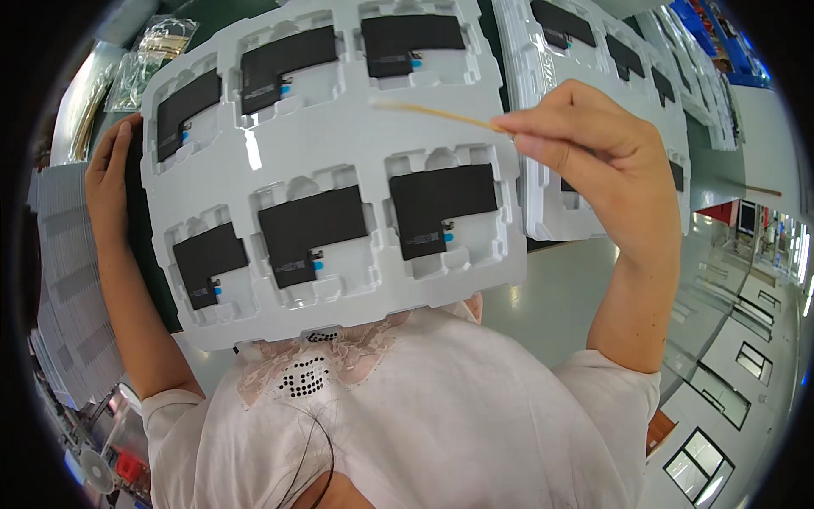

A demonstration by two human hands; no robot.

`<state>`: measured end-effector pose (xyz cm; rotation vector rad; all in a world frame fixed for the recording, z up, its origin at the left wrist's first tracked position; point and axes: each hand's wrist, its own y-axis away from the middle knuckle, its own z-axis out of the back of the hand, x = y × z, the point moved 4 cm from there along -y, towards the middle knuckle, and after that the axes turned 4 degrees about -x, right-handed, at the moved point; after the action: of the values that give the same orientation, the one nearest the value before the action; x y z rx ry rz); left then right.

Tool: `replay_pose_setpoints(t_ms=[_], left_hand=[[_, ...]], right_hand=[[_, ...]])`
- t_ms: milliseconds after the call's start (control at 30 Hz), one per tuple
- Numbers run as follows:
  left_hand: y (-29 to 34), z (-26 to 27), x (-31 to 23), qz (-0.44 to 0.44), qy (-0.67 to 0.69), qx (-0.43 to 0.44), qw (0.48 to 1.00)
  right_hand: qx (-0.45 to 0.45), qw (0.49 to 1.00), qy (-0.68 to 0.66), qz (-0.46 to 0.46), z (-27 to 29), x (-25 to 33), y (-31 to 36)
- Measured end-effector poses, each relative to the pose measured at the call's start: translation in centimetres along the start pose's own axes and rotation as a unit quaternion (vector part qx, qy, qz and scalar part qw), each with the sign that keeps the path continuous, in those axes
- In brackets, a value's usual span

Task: Cleaning and preparing small electronic or hardware components in a tray using a cotton swab and liquid.

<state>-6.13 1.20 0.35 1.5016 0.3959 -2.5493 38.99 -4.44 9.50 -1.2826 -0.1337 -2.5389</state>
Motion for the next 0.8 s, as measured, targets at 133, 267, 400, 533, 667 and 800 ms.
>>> replay_pose_setpoints(t_ms=[133,267,400,533,667,800], left_hand=[[0.0,0.5,-0.1,0.008,-0.022,-0.044,0.999],[-0.4,0.3,0.3,-0.001,-0.047,-0.06,0.997],[-0.2,0.2,0.1,-0.027,-0.079,-0.08,0.993],[-0.2,0.3,-0.1,-0.039,-0.114,-0.083,0.989],[0.1,-0.2,-0.7,-0.05,-0.161,-0.091,0.981],[0.1,-0.2,-1.0,-0.083,-0.189,-0.097,0.974]], right_hand=[[0.007,1.0,0.004,-0.011,0.7,-1.4,1.1],[-0.038,0.998,-0.038,0.014,1.5,-2.8,1.3],[-0.062,0.997,-0.044,0.018,2.2,-4.1,1.8],[-0.072,0.995,-0.067,0.032,2.2,-4.7,1.9],[-0.07,0.996,-0.052,0.034,2.2,-4.6,2.0],[-0.058,0.996,-0.049,0.037,2.2,-4.6,2.0]])
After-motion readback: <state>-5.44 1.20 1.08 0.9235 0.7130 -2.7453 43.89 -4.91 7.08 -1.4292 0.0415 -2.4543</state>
